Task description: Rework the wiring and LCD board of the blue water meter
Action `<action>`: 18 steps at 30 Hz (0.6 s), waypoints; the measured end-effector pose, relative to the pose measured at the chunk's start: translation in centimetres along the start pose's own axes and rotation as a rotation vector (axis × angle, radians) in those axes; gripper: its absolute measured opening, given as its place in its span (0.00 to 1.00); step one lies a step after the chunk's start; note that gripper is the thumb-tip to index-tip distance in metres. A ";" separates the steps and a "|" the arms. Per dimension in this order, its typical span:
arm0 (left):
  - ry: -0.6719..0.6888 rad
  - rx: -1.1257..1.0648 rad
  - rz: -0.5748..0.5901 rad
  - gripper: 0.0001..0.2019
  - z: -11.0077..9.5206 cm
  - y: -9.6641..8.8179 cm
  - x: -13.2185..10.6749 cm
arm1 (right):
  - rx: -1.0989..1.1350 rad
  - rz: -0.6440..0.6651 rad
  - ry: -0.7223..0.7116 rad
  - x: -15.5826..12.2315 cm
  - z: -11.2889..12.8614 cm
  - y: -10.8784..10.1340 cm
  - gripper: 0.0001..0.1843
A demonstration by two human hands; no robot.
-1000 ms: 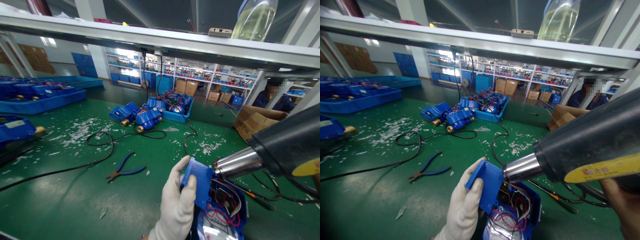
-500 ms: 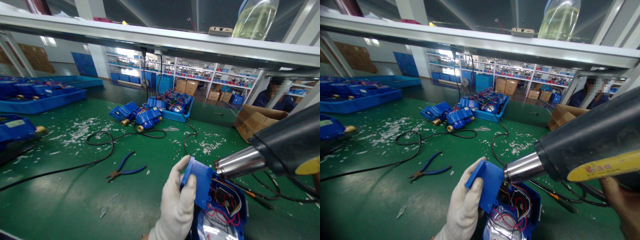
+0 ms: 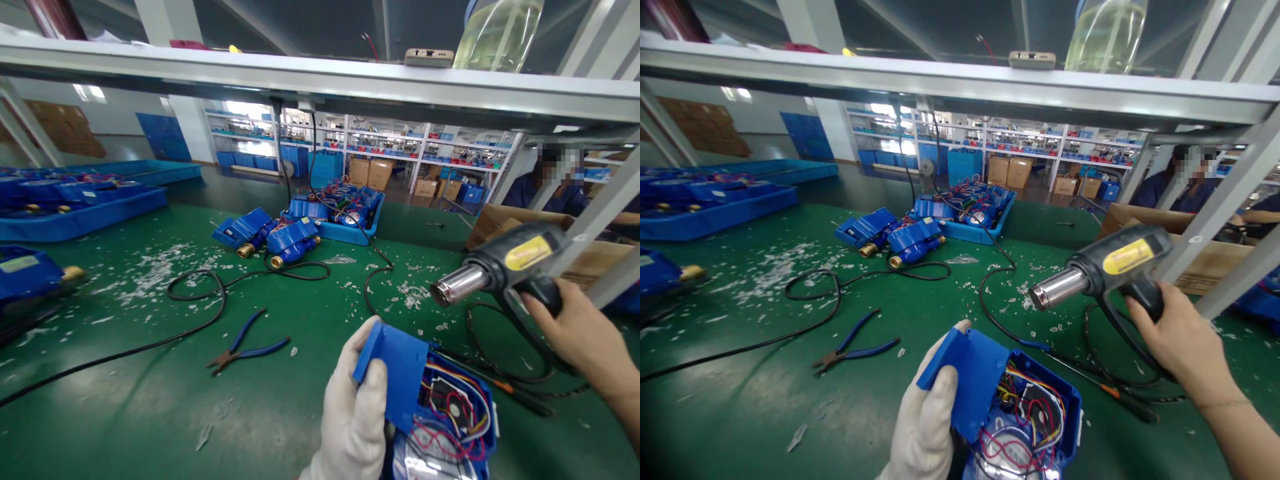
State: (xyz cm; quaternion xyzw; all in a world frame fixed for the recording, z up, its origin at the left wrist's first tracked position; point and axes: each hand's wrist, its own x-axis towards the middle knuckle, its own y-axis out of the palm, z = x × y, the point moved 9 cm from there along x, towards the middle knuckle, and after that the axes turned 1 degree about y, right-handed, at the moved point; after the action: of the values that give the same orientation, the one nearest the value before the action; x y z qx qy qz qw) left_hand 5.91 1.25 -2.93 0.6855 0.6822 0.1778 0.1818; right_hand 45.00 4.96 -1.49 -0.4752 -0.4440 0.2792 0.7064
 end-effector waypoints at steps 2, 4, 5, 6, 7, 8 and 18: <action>0.023 -0.001 0.004 0.29 -0.4 0.4 -0.3 | -0.001 0.099 0.005 0.5 -0.2 3.2 0.34; 0.050 0.017 -0.003 0.29 -0.8 0.6 -0.6 | 0.002 0.191 0.012 0.5 -0.2 6.2 0.33; 0.066 0.033 -0.009 0.28 -1.0 0.6 -0.7 | 0.004 0.235 0.013 0.4 -0.1 7.6 0.32; 0.084 0.052 -0.016 0.28 -1.2 0.6 -0.8 | 0.006 0.274 0.014 0.2 0.0 8.8 0.31; 0.101 0.073 -0.019 0.27 -1.3 0.5 -0.9 | 0.008 0.307 0.018 0.0 0.2 9.9 0.30; 0.117 0.094 -0.014 0.27 -1.4 0.5 -1.0 | 0.011 0.334 0.022 -0.1 0.3 10.8 0.30; 0.404 0.464 -0.099 0.24 -0.7 -1.6 -3.1 | 0.256 0.110 -0.184 -4.2 6.3 3.1 0.20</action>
State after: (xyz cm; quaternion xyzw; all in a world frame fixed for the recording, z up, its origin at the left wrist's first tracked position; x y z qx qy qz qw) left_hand 4.20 -1.88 -3.08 0.6255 0.7594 0.1410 -0.1105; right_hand 37.55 5.40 -4.93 -0.3775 -0.4409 0.4140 0.7012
